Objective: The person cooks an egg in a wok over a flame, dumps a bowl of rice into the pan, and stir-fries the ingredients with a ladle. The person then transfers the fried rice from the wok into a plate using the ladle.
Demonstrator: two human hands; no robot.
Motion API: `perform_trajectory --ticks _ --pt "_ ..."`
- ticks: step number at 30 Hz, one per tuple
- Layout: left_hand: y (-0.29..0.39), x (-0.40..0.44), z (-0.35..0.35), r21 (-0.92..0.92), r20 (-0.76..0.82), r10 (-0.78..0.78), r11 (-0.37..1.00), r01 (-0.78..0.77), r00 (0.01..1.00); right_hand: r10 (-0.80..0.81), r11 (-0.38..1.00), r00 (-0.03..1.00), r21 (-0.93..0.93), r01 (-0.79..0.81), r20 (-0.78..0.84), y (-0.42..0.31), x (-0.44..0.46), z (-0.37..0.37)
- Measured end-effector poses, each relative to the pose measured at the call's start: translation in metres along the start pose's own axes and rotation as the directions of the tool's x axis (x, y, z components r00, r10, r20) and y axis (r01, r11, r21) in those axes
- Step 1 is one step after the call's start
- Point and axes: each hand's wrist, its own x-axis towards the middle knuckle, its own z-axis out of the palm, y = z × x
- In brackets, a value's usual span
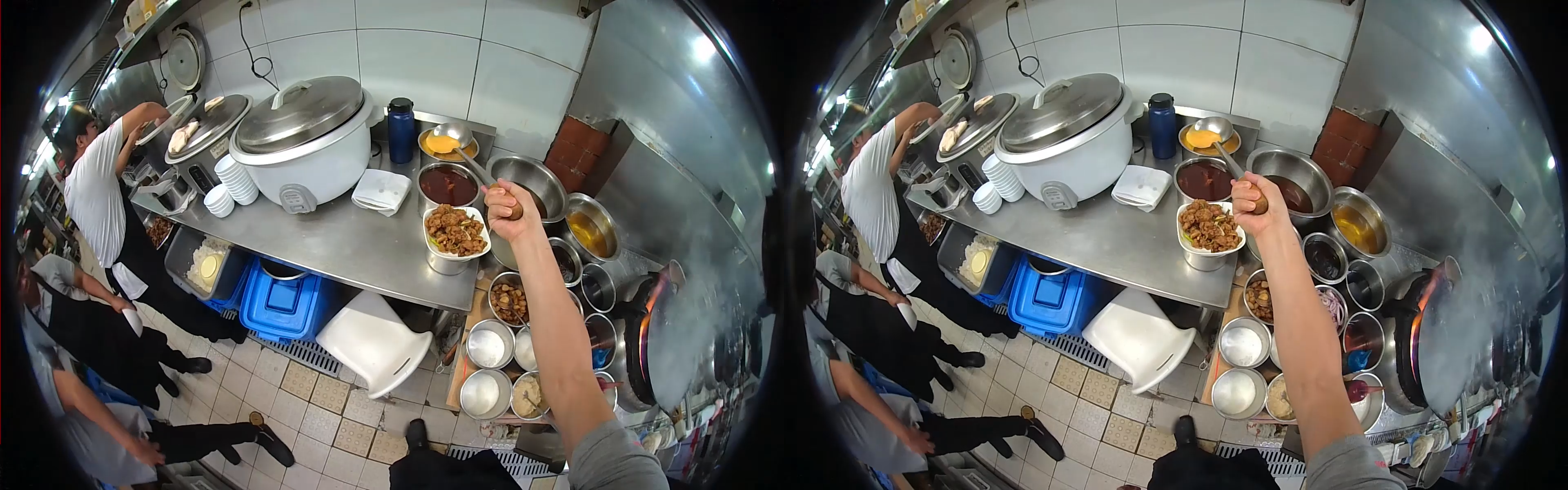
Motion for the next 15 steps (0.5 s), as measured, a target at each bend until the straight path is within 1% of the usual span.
perform_trajectory --ticks 1,2,5,6,7,8,9,10,11,12,14,15 --pt "0.005 0.001 0.001 -0.174 -0.025 -0.196 0.966 0.189 0.98 -0.015 1.0 0.999 0.004 0.015 0.028 0.002 -0.001 0.0" --pt "0.009 0.002 0.0 -0.172 -0.022 -0.195 0.967 0.189 0.981 -0.018 1.0 0.999 0.003 0.018 0.027 0.003 -0.002 -0.001" --pt "0.019 0.006 -0.002 -0.176 -0.013 -0.237 0.957 0.231 0.972 -0.02 0.992 0.996 0.126 0.009 0.087 0.005 -0.001 -0.005" --pt "0.022 0.008 -0.002 -0.24 -0.001 -0.26 0.938 0.252 0.966 -0.023 0.992 0.996 0.126 0.012 0.087 0.005 -0.001 -0.007" --pt "0.025 0.009 0.0 -0.302 0.012 -0.284 0.913 0.275 0.959 -0.031 0.975 0.993 0.222 0.005 0.114 0.007 -0.003 -0.007" --pt "0.029 0.01 0.001 -0.3 0.014 -0.288 0.912 0.279 0.958 -0.04 0.948 0.99 0.318 -0.006 0.138 0.009 -0.007 -0.008" --pt "0.033 0.012 0.002 -0.28 0.002 -0.32 0.909 0.307 0.948 -0.057 0.925 0.979 0.378 -0.023 0.198 0.01 -0.013 -0.009" --pt "0.037 0.011 0.002 -0.258 -0.011 -0.351 0.906 0.337 0.936 -0.058 0.923 0.98 0.385 -0.02 0.192 0.011 -0.022 -0.01" --pt "0.041 0.012 0.003 -0.312 0.014 -0.38 0.877 0.365 0.925 -0.093 0.893 0.962 0.45 -0.034 0.257 0.011 -0.034 -0.012" --pt "0.043 0.015 0.003 -0.301 0.016 -0.383 0.879 0.37 0.923 -0.138 0.858 0.938 0.512 -0.048 0.318 0.011 -0.049 -0.013" --pt "0.044 0.016 0.003 -0.294 0.106 -0.33 0.891 0.347 0.938 -0.194 0.842 0.91 0.538 -0.037 0.367 0.003 -0.085 -0.02" --pt "0.044 0.016 0.007 -0.277 0.091 -0.315 0.903 0.328 0.945 -0.218 0.847 0.9 0.531 -0.017 0.377 -0.001 -0.108 -0.026"
